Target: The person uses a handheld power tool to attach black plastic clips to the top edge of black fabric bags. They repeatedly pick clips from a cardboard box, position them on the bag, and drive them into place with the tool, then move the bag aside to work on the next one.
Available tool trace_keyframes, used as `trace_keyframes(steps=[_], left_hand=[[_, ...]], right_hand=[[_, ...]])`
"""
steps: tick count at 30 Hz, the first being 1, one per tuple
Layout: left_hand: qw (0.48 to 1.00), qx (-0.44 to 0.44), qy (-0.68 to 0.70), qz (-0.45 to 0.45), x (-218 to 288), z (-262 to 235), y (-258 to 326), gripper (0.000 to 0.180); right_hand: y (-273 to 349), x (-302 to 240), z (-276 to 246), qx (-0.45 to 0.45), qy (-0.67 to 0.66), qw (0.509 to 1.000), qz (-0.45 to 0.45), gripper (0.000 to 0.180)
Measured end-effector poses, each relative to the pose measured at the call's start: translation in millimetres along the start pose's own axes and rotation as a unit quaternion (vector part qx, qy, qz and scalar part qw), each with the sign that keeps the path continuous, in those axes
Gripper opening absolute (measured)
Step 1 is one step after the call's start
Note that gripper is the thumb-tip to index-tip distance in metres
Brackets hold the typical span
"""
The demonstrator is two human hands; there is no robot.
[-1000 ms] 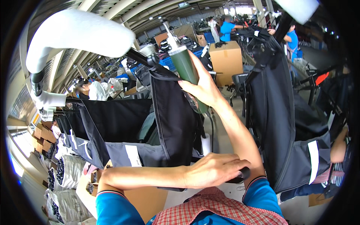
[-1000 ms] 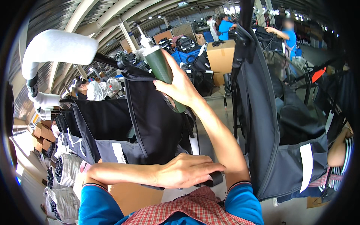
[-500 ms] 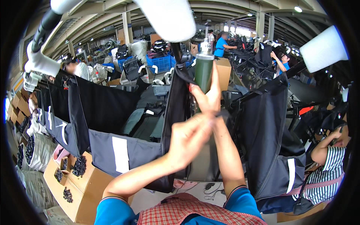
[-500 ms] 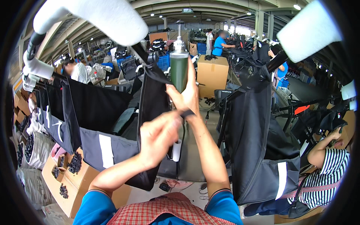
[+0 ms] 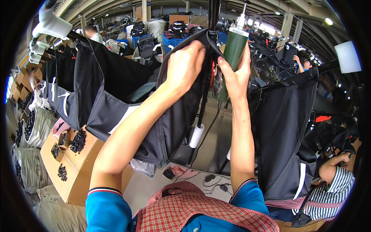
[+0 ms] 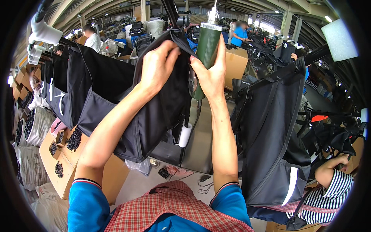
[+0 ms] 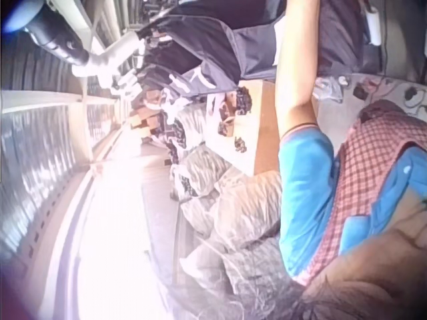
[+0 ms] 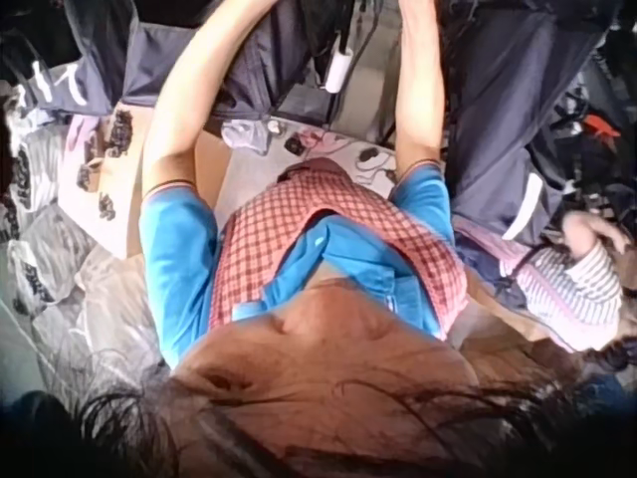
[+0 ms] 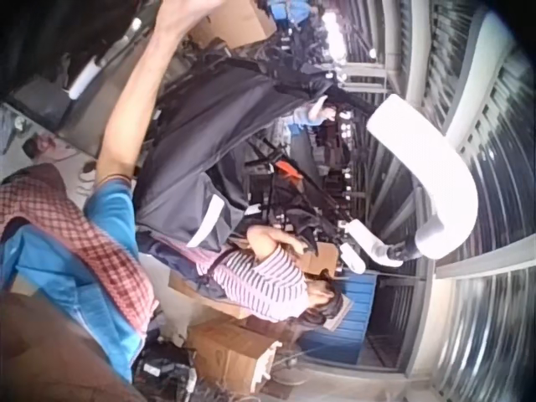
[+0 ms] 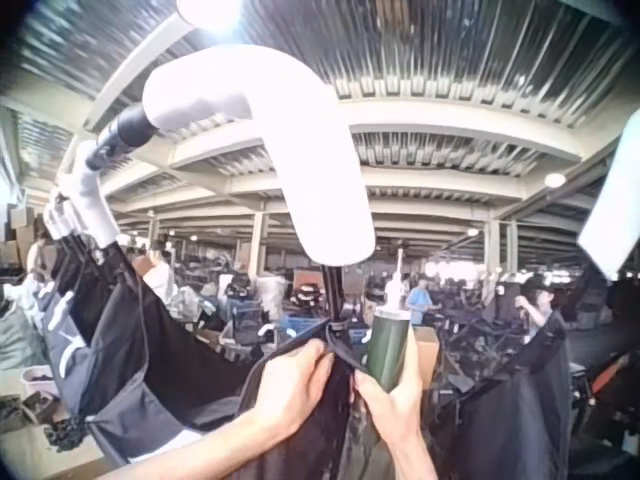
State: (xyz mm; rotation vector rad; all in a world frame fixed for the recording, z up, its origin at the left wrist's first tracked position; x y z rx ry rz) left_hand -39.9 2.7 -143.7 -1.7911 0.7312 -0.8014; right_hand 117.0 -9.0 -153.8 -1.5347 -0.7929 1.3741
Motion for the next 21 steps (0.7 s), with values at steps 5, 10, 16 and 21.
trace_keyframes(steps=[5,10,16,21], left_hand=[[0.958,-0.157,0.236,-0.033,-20,5,-14,0.019],[0.938,-0.225,0.257,0.054,-20,13,-34,0.019],[0.942,-0.158,0.293,0.040,-17,23,-26,0.015],[0.831,-0.195,0.502,-0.138,-16,21,-17,0.025]], right_hand=[[-2,-3,-2,0.008,-0.057,0.997,0.044,0.079],[-12,11,-1,0.002,-0.120,0.991,0.061,0.078],[-12,9,-5,-0.028,-0.123,0.986,0.107,0.078],[-3,9,10,-0.054,-0.252,0.949,0.182,0.078]])
Point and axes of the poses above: each hand's wrist, its own y-axis away from the middle knuckle, its own z-axis out of the palm, x = y × z, the point moved 5 cm from there along -y, towards the middle knuckle, and after that the axes turned 3 degrees about -x, right-handed, at the moved point
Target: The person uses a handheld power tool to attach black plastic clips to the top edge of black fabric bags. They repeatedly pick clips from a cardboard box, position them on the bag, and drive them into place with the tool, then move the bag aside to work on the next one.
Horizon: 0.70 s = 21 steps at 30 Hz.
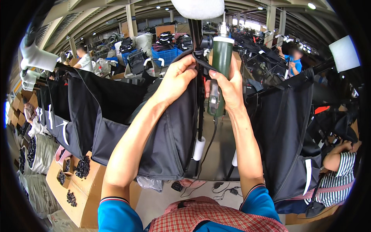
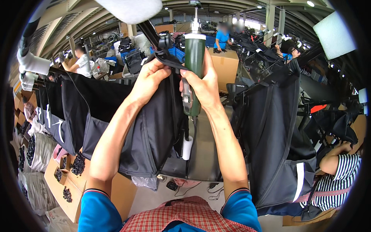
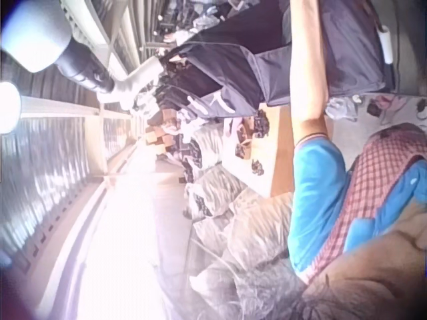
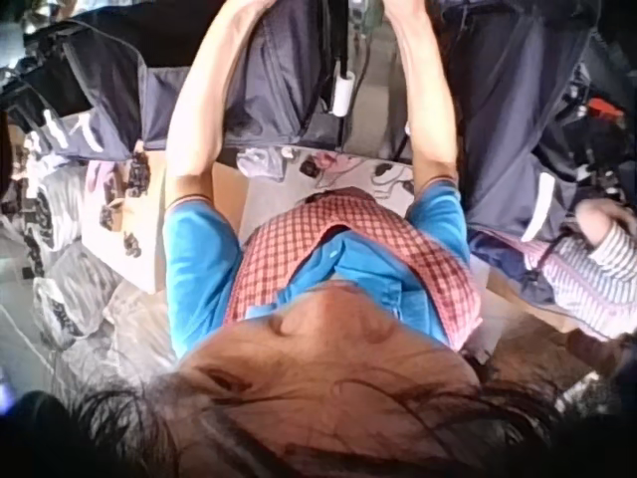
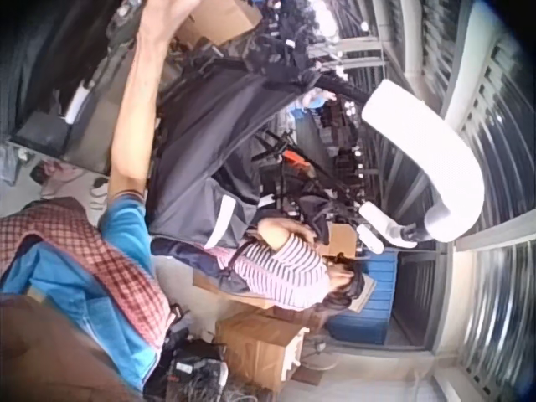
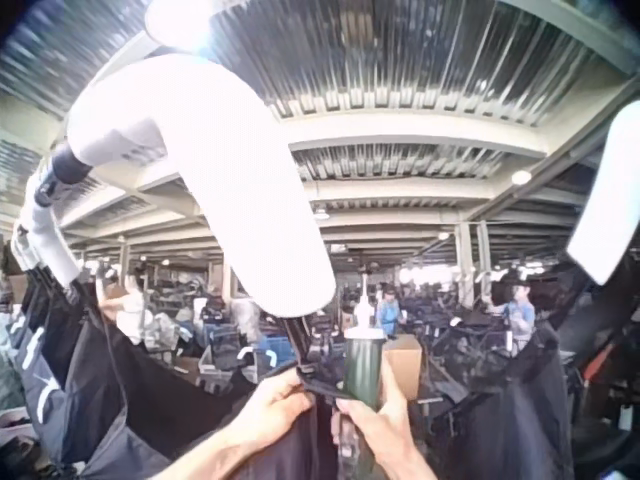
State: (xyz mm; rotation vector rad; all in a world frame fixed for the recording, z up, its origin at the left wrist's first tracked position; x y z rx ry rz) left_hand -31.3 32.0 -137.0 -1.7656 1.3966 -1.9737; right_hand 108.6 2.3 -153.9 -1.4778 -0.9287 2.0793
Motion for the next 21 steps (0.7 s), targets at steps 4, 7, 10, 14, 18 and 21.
trace_keyframes(steps=[4,7,10,14,18,21], left_hand=[[0.995,-0.053,-0.081,-0.020,-1,2,-8,0.032],[1.000,-0.011,-0.022,0.003,-2,6,3,0.033],[0.997,0.045,-0.052,0.034,-1,5,17,0.037],[0.949,0.117,-0.256,0.140,8,18,35,0.043],[0.904,0.213,-0.362,0.079,20,20,39,0.030],[0.912,0.183,-0.362,0.064,19,18,32,0.014]], right_hand=[[-9,-9,-12,-0.010,0.072,0.997,-0.037,0.078],[-12,-8,-13,0.007,0.060,0.998,-0.029,0.073],[-2,4,2,0.001,0.011,1.000,0.016,0.065],[-2,5,-2,0.011,0.001,1.000,-0.006,0.063],[-2,5,2,0.005,0.008,1.000,-0.006,0.065],[-1,9,-1,0.003,0.005,1.000,0.006,0.065]])
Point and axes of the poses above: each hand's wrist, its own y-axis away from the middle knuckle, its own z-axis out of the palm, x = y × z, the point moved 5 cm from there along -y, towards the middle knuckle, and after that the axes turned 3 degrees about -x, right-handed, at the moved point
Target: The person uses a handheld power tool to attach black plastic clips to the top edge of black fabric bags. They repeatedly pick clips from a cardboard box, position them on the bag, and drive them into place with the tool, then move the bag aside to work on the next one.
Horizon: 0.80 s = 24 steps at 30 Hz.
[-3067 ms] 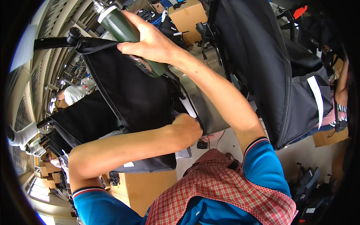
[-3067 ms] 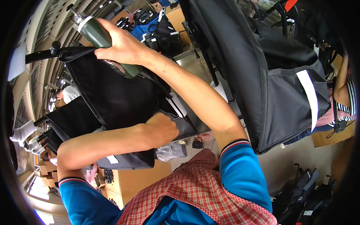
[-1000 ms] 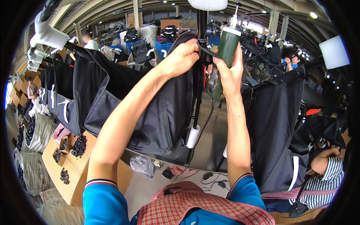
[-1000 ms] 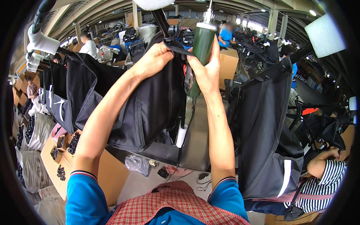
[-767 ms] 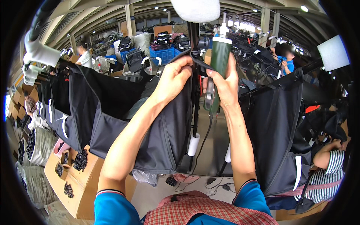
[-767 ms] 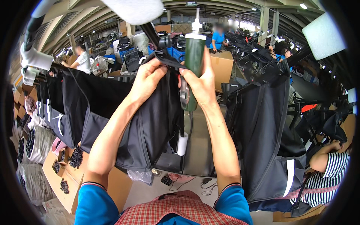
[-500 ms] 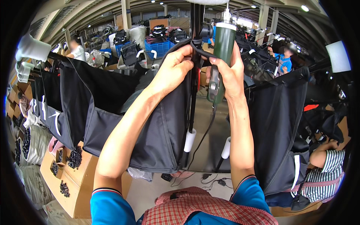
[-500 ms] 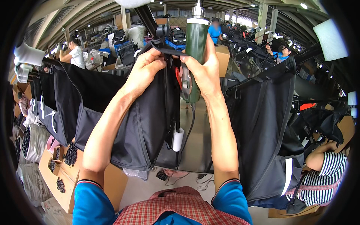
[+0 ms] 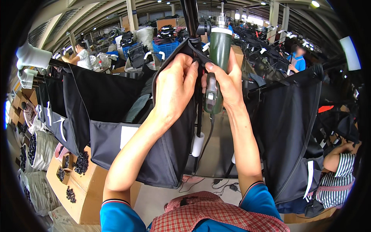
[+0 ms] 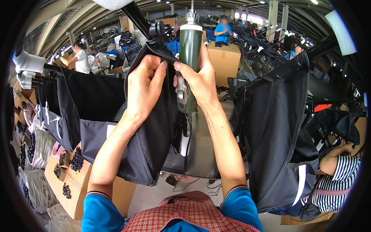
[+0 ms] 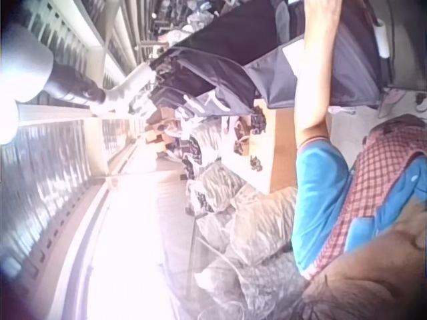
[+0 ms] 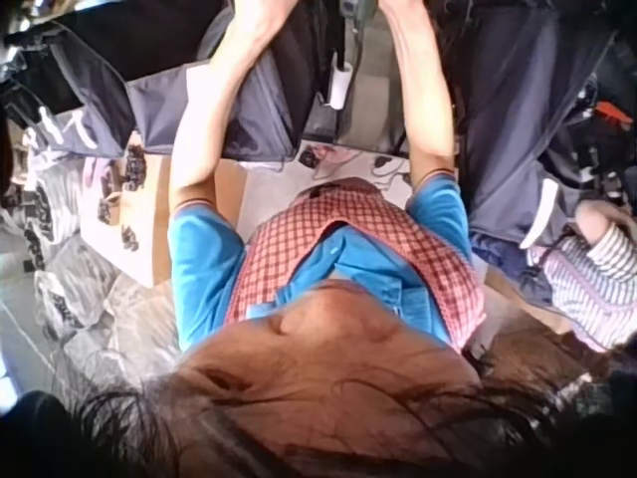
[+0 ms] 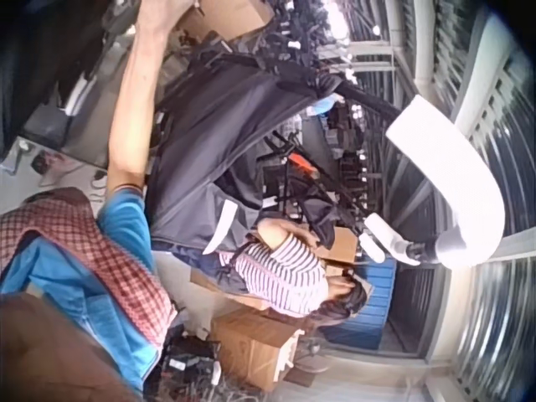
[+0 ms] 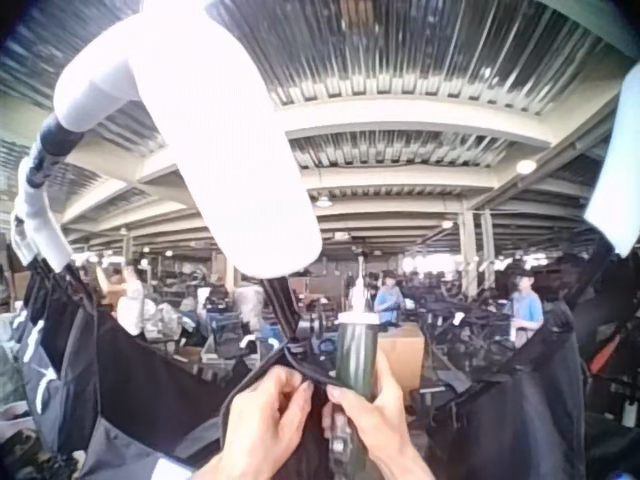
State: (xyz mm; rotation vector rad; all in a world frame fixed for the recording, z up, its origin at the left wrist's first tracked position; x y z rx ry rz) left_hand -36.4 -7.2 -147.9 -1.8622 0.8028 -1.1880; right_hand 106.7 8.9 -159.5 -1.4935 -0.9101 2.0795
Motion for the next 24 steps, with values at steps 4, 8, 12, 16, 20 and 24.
trace_keyframes(steps=[4,8,12,16,20,24], left_hand=[[1.000,0.010,0.025,0.000,-2,2,6,0.011],[0.999,-0.002,0.022,-0.025,-7,3,4,0.010],[1.000,-0.008,0.001,-0.025,-10,1,6,0.008],[0.991,-0.101,0.023,-0.084,14,-4,9,0.012],[0.960,-0.216,-0.033,0.174,106,-42,53,0.033],[0.996,-0.001,-0.032,0.079,59,-32,-4,0.054]], right_hand=[[11,-2,-1,-0.040,-0.029,0.998,0.047,0.066],[11,-11,-8,-0.031,0.005,0.999,0.010,0.075],[-2,1,-8,0.025,0.098,0.993,-0.065,0.087],[-5,-2,-8,0.075,0.267,0.949,-0.151,0.097],[0,-6,-7,0.113,0.365,0.900,-0.211,0.099],[7,-13,-9,0.145,0.383,0.893,-0.186,0.100]])
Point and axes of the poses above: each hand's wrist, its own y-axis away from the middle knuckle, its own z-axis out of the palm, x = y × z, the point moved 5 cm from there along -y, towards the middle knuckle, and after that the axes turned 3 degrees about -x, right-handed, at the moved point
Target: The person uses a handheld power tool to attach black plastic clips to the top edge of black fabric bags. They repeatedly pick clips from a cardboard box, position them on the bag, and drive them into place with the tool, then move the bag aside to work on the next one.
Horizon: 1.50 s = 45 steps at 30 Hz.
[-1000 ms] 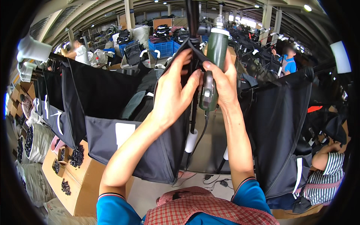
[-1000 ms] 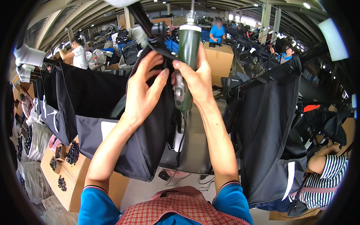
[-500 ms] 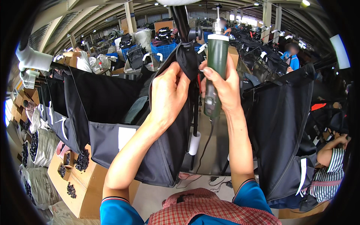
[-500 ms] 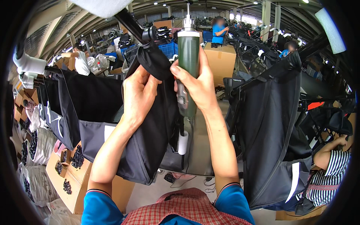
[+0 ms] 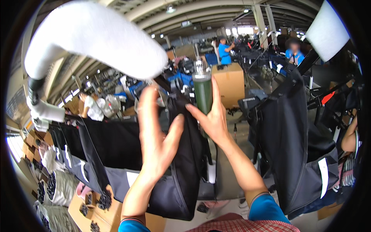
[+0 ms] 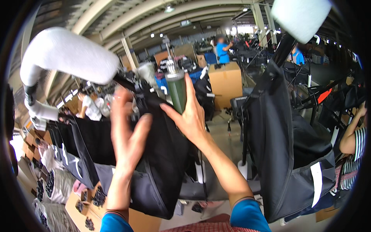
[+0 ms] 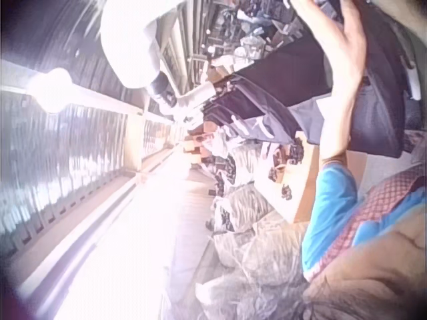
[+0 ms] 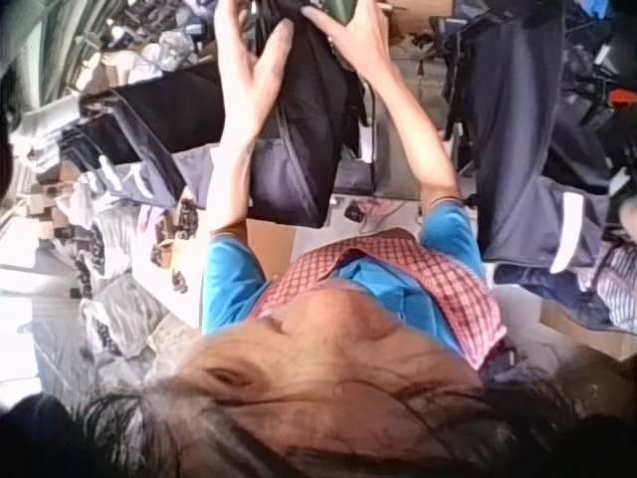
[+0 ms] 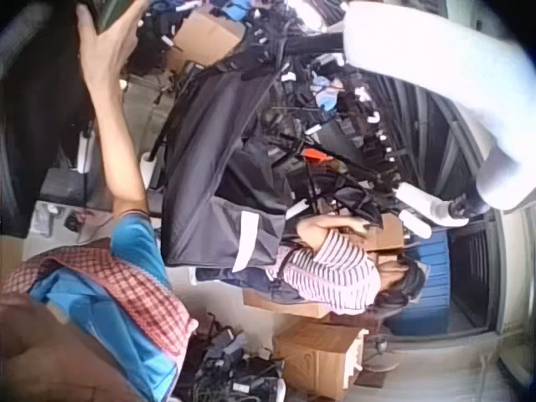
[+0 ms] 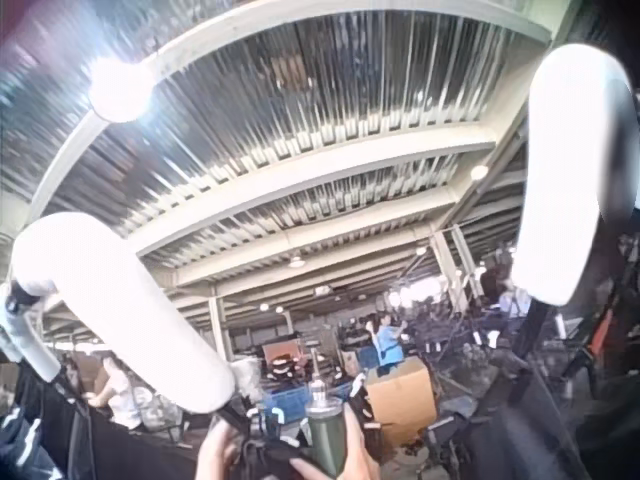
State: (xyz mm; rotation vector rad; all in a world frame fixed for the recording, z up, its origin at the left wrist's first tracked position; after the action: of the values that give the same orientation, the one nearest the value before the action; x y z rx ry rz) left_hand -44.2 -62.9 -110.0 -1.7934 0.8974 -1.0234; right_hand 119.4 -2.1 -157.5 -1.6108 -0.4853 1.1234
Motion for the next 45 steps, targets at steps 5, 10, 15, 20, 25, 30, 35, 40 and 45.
trace_keyframes(steps=[5,10,15,20,25,30,35,40,45], left_hand=[[0.952,-0.134,0.251,-0.114,-67,43,-1,0.028],[0.949,-0.149,0.241,-0.139,-67,43,2,0.028],[0.968,-0.135,0.193,-0.088,-67,48,3,0.028],[0.974,-0.089,0.198,-0.067,-65,46,6,0.025],[0.982,-0.060,0.171,-0.053,-64,45,6,0.024],[0.985,-0.067,0.143,-0.069,-63,48,7,0.025],[0.988,-0.059,0.133,-0.061,-62,49,7,0.024],[0.984,-0.074,0.148,-0.065,-66,52,4,0.025],[0.986,-0.050,0.150,-0.049,-68,49,8,0.022]], right_hand=[[3,-5,4,0.001,-0.031,0.999,0.019,0.098],[54,-19,-29,-0.164,-0.343,0.904,0.195,0.096],[127,-43,-56,-0.292,-0.505,0.733,0.349,0.112],[134,-51,-43,-0.263,-0.510,0.702,0.422,0.118],[127,-57,-33,-0.243,-0.508,0.706,0.430,0.113],[128,-58,-23,-0.231,-0.489,0.727,0.422,0.104],[131,-68,-6,-0.218,-0.517,0.707,0.431,0.081],[130,-69,-4,-0.205,-0.433,0.760,0.440,0.083],[138,-61,4,-0.197,-0.437,0.783,0.397,0.088]])
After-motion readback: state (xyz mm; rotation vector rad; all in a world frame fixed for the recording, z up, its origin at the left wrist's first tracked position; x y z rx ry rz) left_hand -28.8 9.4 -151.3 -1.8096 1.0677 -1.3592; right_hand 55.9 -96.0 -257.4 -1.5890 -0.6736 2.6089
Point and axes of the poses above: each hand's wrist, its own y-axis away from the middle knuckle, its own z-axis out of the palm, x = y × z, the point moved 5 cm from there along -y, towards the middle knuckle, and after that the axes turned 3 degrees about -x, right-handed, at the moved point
